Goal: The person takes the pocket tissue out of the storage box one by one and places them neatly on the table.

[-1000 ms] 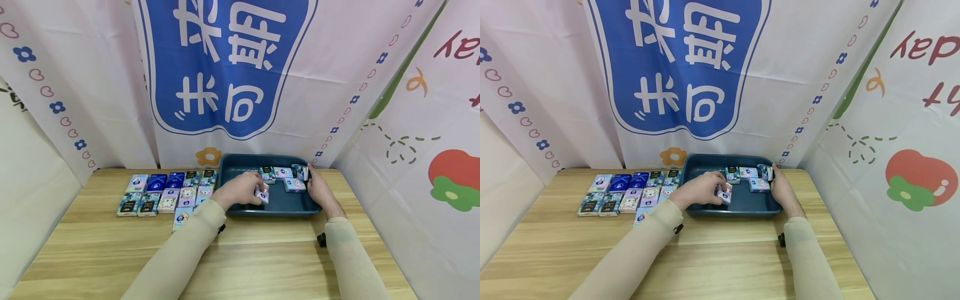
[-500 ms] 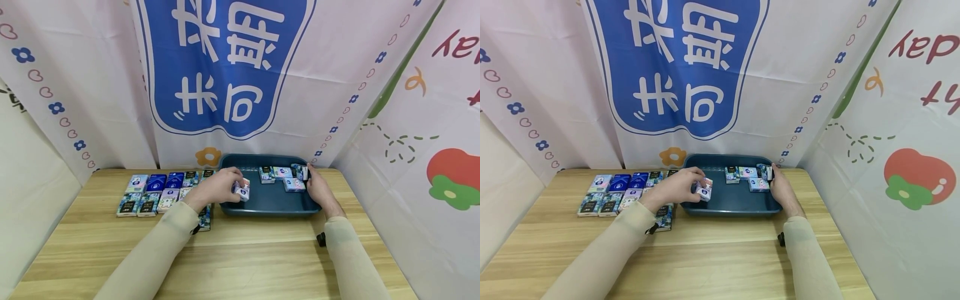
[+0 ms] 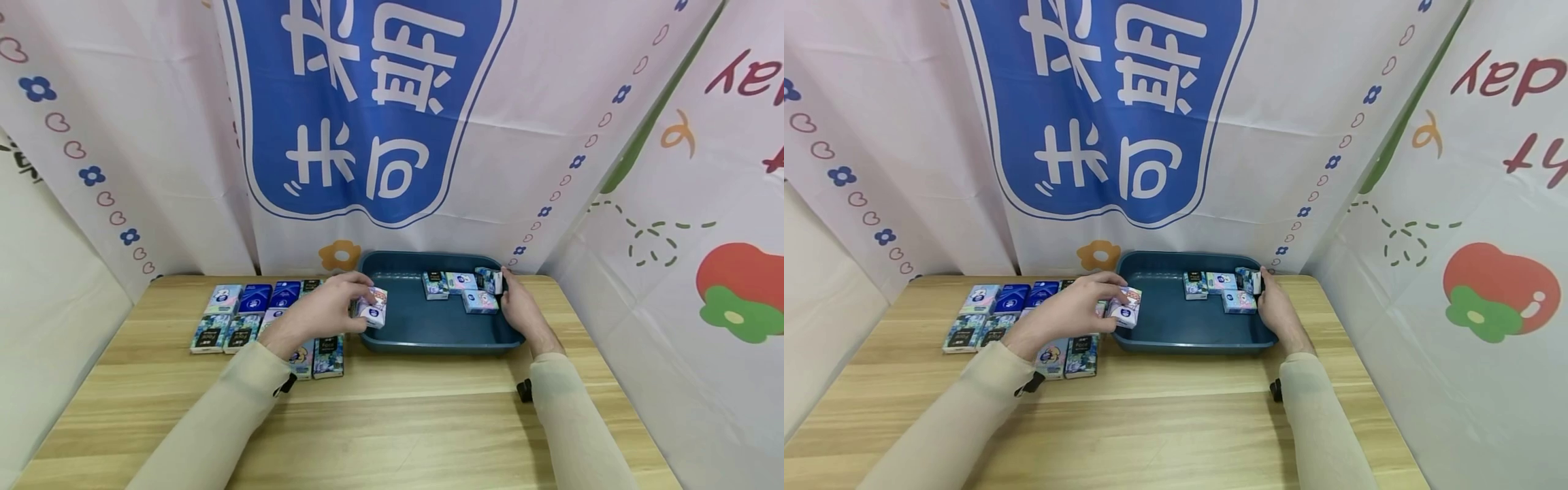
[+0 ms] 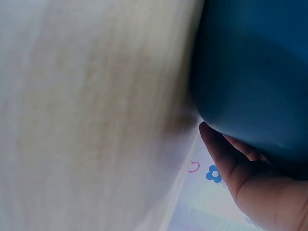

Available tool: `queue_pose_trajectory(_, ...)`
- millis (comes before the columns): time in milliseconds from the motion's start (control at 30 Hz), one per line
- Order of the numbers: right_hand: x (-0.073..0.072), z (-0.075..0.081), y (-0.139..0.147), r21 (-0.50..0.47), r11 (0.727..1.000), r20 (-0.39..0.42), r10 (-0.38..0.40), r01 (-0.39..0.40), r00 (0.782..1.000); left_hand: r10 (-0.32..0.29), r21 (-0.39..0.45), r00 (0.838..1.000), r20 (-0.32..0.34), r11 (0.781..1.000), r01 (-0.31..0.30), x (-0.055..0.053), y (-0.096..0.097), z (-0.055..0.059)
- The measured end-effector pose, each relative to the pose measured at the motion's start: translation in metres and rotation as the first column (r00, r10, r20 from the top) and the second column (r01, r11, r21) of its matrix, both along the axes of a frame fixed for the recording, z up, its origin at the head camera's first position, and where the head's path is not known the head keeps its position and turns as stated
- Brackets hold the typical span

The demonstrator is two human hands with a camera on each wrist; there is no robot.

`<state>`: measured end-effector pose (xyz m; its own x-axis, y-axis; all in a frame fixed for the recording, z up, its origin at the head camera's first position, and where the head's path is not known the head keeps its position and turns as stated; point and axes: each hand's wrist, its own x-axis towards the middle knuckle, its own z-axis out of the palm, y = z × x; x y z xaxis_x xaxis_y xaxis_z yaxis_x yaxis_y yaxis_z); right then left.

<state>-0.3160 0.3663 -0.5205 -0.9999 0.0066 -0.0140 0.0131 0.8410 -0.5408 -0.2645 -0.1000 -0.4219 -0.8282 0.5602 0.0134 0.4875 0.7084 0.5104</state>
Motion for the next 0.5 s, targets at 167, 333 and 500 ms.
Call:
queue_pose_trajectory(167,0.017,0.025,-0.018,0.013,1.0,0.046,-0.004,0.004,0.999,0.012,0.043,1.0,-0.008,0.999,-0.012,0.006,-0.018,-0.001)
queue_pose_trajectory(333,0.018,0.026,-0.019,0.012,1.0,0.063,-0.015,0.015,0.998,0.029,0.061,0.999,-0.022,0.998,-0.028,0.011,-0.038,-0.001)
queue_pose_trajectory(500,0.018,0.027,-0.019,0.012,1.0,0.062,-0.017,0.016,0.998,0.061,0.051,0.998,-0.024,0.997,-0.059,0.017,-0.058,-0.003)
